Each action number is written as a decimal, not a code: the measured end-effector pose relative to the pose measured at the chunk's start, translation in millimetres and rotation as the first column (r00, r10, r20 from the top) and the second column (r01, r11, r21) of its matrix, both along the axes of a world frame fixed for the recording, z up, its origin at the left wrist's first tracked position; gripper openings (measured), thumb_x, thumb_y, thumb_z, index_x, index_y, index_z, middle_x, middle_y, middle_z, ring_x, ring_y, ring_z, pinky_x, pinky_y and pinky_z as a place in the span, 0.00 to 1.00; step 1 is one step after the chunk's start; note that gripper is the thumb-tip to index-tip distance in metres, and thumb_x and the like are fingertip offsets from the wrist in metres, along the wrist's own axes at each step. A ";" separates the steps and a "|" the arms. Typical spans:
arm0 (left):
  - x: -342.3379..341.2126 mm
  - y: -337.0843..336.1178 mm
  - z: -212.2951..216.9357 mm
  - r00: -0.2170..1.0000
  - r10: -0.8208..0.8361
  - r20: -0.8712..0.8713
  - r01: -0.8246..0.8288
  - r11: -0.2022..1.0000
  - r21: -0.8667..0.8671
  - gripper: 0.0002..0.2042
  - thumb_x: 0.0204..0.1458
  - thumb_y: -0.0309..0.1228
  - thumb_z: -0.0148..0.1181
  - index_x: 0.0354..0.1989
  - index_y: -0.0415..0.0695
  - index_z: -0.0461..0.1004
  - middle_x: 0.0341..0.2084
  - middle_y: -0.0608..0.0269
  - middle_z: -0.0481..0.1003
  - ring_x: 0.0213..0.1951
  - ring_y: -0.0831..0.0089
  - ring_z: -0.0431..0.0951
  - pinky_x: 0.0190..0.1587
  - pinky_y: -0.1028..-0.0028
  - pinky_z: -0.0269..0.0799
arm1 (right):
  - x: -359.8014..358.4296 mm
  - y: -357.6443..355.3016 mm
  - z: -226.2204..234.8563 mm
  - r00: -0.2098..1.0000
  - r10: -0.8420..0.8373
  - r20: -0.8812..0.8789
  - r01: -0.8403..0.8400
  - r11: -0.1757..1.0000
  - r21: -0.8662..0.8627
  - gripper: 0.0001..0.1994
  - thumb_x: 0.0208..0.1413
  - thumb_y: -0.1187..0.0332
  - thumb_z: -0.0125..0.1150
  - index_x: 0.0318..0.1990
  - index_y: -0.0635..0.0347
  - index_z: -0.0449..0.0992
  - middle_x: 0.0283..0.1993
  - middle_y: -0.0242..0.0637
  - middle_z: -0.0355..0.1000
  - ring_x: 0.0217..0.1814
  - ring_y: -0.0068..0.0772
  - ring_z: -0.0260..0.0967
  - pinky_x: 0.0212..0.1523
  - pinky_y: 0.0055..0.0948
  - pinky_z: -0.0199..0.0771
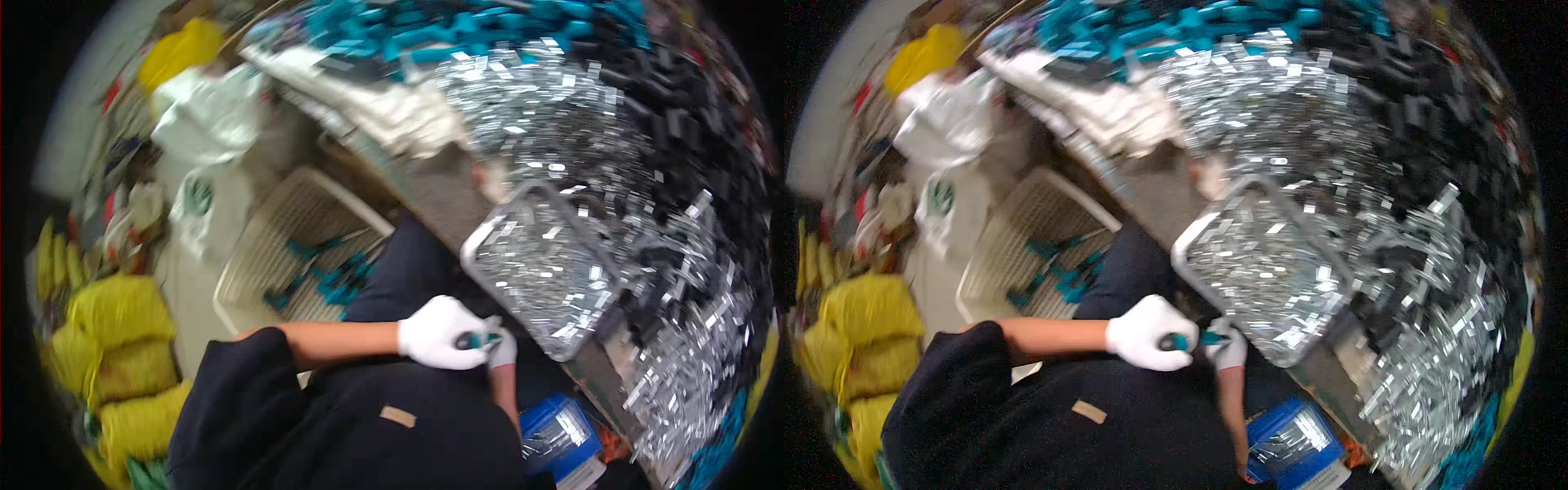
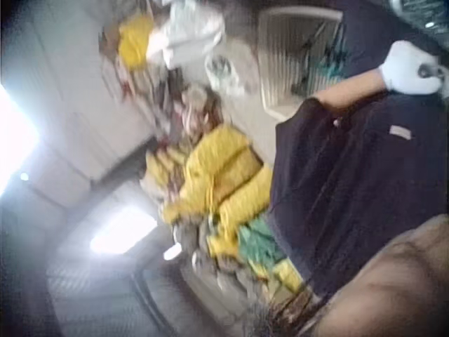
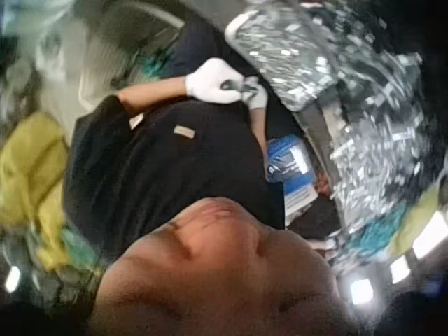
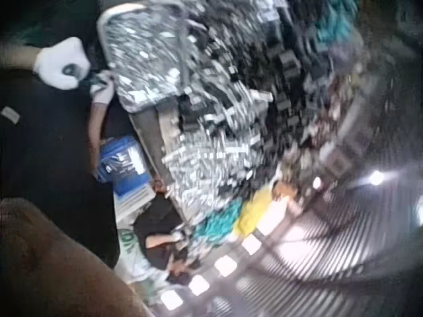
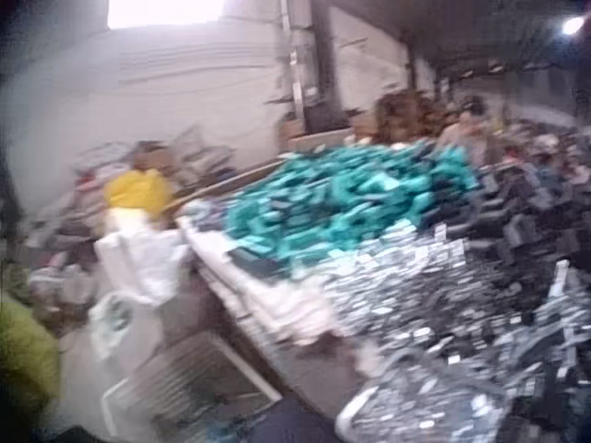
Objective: Assembling metal tubes and plastic handles to create a tool or component.
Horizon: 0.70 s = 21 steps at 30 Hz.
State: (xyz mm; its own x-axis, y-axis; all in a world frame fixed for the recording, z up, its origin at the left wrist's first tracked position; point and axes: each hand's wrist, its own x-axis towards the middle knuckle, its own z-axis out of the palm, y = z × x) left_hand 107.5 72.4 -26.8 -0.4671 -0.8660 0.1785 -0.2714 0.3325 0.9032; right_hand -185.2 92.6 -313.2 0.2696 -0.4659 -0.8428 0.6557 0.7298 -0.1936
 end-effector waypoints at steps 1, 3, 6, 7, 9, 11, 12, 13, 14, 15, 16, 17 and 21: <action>-8.4 -5.9 2.0 1.000 -0.017 -0.005 0.016 0.999 -0.035 0.11 0.47 0.44 0.65 0.28 0.51 0.77 0.17 0.60 0.74 0.21 0.57 0.77 0.25 0.64 0.70 | 0.4 -16.9 -58.6 0.837 -0.188 0.514 0.313 0.935 -0.168 0.13 0.59 0.77 0.44 0.44 0.69 0.77 0.35 0.40 0.73 0.36 0.34 0.71 0.40 0.31 0.74; -4.5 13.7 -23.4 0.989 0.040 0.146 -0.026 0.994 -0.103 0.12 0.47 0.45 0.66 0.27 0.50 0.77 0.17 0.62 0.74 0.21 0.57 0.77 0.25 0.65 0.70 | 43.3 -33.5 -17.9 0.956 0.117 0.269 -0.020 0.941 -0.339 0.17 0.52 0.79 0.46 0.49 0.70 0.75 0.33 0.36 0.71 0.34 0.28 0.68 0.35 0.30 0.71; 44.9 10.7 8.3 0.991 0.129 -0.041 -0.124 0.987 0.104 0.13 0.51 0.43 0.64 0.27 0.47 0.77 0.17 0.63 0.74 0.19 0.66 0.75 0.25 0.68 0.70 | 74.1 -40.5 30.8 0.996 0.085 -0.023 -0.085 0.996 0.038 0.21 0.68 0.59 0.46 0.59 0.66 0.72 0.43 0.37 0.71 0.41 0.32 0.70 0.48 0.29 0.72; 79.6 13.1 30.7 0.983 0.171 -0.070 -0.151 0.961 0.232 0.13 0.52 0.43 0.63 0.27 0.45 0.77 0.17 0.64 0.74 0.18 0.70 0.73 0.25 0.70 0.70 | 92.4 -37.0 69.7 0.978 0.206 -0.005 -0.206 0.978 -0.031 0.24 0.70 0.54 0.45 0.61 0.65 0.70 0.46 0.38 0.72 0.43 0.33 0.71 0.50 0.30 0.72; 136.9 14.7 84.8 0.979 0.177 -0.102 -0.125 0.913 0.389 0.12 0.53 0.36 0.59 0.25 0.40 0.77 0.15 0.68 0.70 0.20 0.79 0.68 0.25 0.74 0.66 | 97.0 -24.5 118.1 0.821 0.491 -0.290 -0.569 0.674 -0.471 0.27 0.69 0.51 0.46 0.64 0.64 0.67 0.57 0.46 0.71 0.51 0.39 0.72 0.52 0.35 0.73; 186.9 18.0 119.4 0.963 0.216 -0.162 -0.151 0.927 0.342 0.12 0.50 0.35 0.58 0.24 0.38 0.75 0.15 0.67 0.70 0.20 0.80 0.68 0.23 0.76 0.63 | 94.1 -27.2 129.5 0.878 0.451 -0.163 -0.476 0.860 -0.183 0.28 0.68 0.49 0.47 0.62 0.65 0.69 0.59 0.50 0.71 0.55 0.39 0.74 0.50 0.32 0.75; 206.7 19.5 132.3 0.971 0.214 -0.104 -0.164 0.918 0.361 0.13 0.50 0.36 0.58 0.23 0.37 0.75 0.15 0.67 0.70 0.19 0.80 0.69 0.22 0.77 0.63 | 89.1 -24.2 129.8 0.885 0.434 -0.171 -0.461 0.869 -0.181 0.28 0.68 0.49 0.47 0.62 0.65 0.69 0.59 0.50 0.71 0.55 0.39 0.74 0.50 0.32 0.75; 220.8 19.9 140.9 0.977 0.210 -0.043 -0.179 0.909 0.376 0.14 0.49 0.37 0.59 0.23 0.37 0.74 0.15 0.67 0.70 0.19 0.80 0.69 0.22 0.77 0.63 | 83.6 -20.6 130.7 0.831 0.475 -0.290 -0.536 0.823 -0.188 0.28 0.68 0.48 0.47 0.61 0.65 0.70 0.58 0.51 0.73 0.54 0.39 0.75 0.48 0.30 0.76; 226.3 17.4 138.3 0.954 0.265 0.140 -0.300 0.849 0.436 0.15 0.49 0.39 0.58 0.23 0.37 0.75 0.14 0.67 0.69 0.19 0.80 0.69 0.22 0.76 0.63 | 78.3 -19.5 133.9 0.768 0.491 -0.411 -0.599 0.779 -0.187 0.29 0.68 0.47 0.47 0.61 0.66 0.70 0.57 0.53 0.74 0.53 0.39 0.77 0.46 0.29 0.77; 229.3 11.9 127.1 0.902 0.289 0.321 -0.415 0.783 0.463 0.17 0.49 0.41 0.58 0.22 0.37 0.75 0.14 0.67 0.69 0.19 0.80 0.69 0.22 0.76 0.63 | 81.5 -18.2 145.7 0.723 0.492 -0.484 -0.636 0.748 -0.190 0.27 0.68 0.50 0.47 0.60 0.66 0.71 0.50 0.49 0.78 0.46 0.37 0.79 0.43 0.27 0.78; 231.8 6.6 105.1 0.822 0.267 0.503 -0.503 0.756 0.420 0.19 0.50 0.44 0.57 0.22 0.37 0.75 0.14 0.62 0.70 0.18 0.75 0.70 0.23 0.71 0.67 | 81.1 -16.4 150.3 0.725 0.505 -0.468 -0.656 0.714 -0.245 0.25 0.69 0.52 0.47 0.59 0.66 0.71 0.49 0.48 0.78 0.45 0.36 0.79 0.42 0.26 0.78; 231.2 1.4 81.4 0.714 0.189 0.675 -0.541 0.761 0.359 0.21 0.50 0.46 0.56 0.24 0.37 0.77 0.16 0.52 0.74 0.21 0.63 0.75 0.29 0.63 0.72 | 78.9 -14.9 151.1 0.726 0.512 -0.458 -0.668 0.682 -0.297 0.23 0.69 0.54 0.47 0.58 0.66 0.72 0.47 0.46 0.79 0.44 0.34 0.79 0.41 0.26 0.78; 246.7 10.2 -24.8 0.644 0.261 0.719 -0.655 0.673 0.343 0.15 0.50 0.37 0.55 0.19 0.38 0.71 0.14 0.58 0.71 0.19 0.73 0.74 0.26 0.70 0.70 | 65.4 -11.4 170.8 0.513 0.565 -0.647 -0.849 0.444 -0.286 0.18 0.69 0.61 0.50 0.56 0.67 0.73 0.46 0.44 0.79 0.43 0.30 0.78 0.45 0.28 0.78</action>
